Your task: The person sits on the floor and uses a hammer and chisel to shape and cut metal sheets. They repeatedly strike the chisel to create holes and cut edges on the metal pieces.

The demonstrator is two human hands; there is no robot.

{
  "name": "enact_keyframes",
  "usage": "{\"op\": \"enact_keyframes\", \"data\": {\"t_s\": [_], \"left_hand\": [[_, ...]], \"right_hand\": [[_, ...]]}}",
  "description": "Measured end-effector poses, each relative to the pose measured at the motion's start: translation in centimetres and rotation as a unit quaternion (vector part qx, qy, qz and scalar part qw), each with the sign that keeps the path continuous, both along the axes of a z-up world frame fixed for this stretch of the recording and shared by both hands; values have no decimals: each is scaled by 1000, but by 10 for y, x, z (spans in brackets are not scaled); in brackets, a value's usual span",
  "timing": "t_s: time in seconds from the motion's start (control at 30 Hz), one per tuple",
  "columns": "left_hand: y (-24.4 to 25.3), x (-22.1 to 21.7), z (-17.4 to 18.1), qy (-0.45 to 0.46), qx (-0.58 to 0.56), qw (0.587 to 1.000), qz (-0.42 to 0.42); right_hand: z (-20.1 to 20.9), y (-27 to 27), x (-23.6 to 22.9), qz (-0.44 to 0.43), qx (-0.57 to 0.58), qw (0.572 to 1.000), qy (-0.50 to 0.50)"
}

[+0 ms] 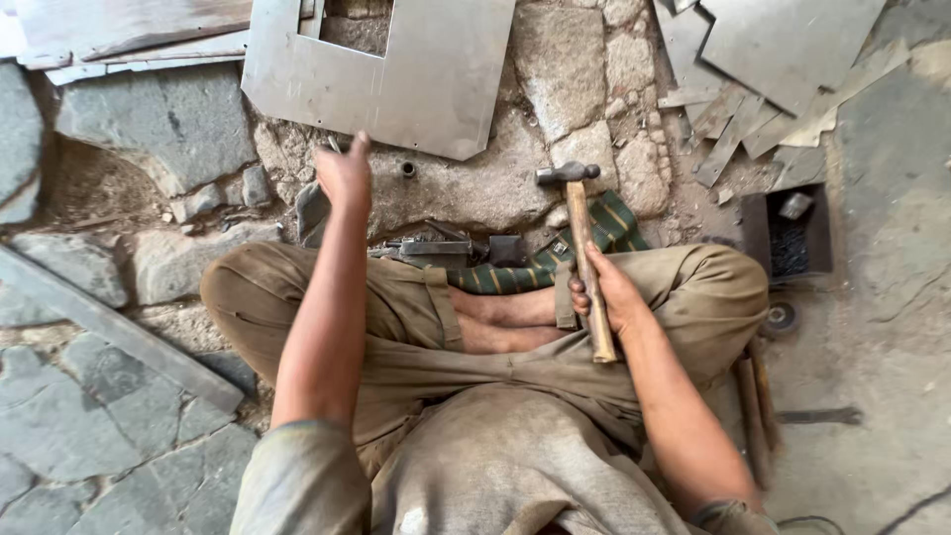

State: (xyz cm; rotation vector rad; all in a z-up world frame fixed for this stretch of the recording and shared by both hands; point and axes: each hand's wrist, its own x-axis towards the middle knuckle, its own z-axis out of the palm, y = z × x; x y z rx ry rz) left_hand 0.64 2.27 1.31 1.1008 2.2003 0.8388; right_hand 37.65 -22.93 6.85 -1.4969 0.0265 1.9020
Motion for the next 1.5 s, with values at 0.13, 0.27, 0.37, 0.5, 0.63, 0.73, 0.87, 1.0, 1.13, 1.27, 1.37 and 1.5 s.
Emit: {"op": "enact_keyframes", "data": {"t_s": [0.13, 0.27, 0.37, 0.5, 0.63, 0.73, 0.87, 1.0, 1.13, 1.27, 1.37, 1.5], "left_hand": [[-55, 3, 25, 145, -236, 873, -402], [-95, 19, 31, 414, -213, 729, -502], [-107, 42, 26, 243, -148, 711, -643], [-113, 68, 9, 341, -77, 640, -684], [-125, 81, -7, 383, -125, 568, -718], [-134, 84, -16, 367, -128, 610, -690], [-145, 84, -16, 305, -158, 646, -682], [-124, 67, 16, 21, -216, 816, -535], [-69, 60, 39, -382, -144, 865, -293], [1, 93, 7, -483, 61, 833, -265], [27, 110, -28, -473, 18, 860, -188], [35, 109, -63, -408, 24, 890, -201]], "right_hand": [[-21, 0, -8, 5, 19, 998, -55], [-20, -7, -8, -2, 65, 995, -71], [-14, -1, -12, 8, 76, 993, -87], [-10, -3, -16, 9, 93, 993, -73], [-8, -3, -14, 15, 92, 993, -75], [-6, 3, -16, 20, 90, 993, -75], [0, 0, -18, 21, 73, 994, -83], [1, 4, -17, 19, 60, 995, -78], [-5, 9, -12, -9, 32, 999, -2], [-2, 18, -6, -65, -15, 994, 90], [15, 24, -4, -9, 43, 997, 67], [47, 16, -11, 23, 38, 998, -34]]}}
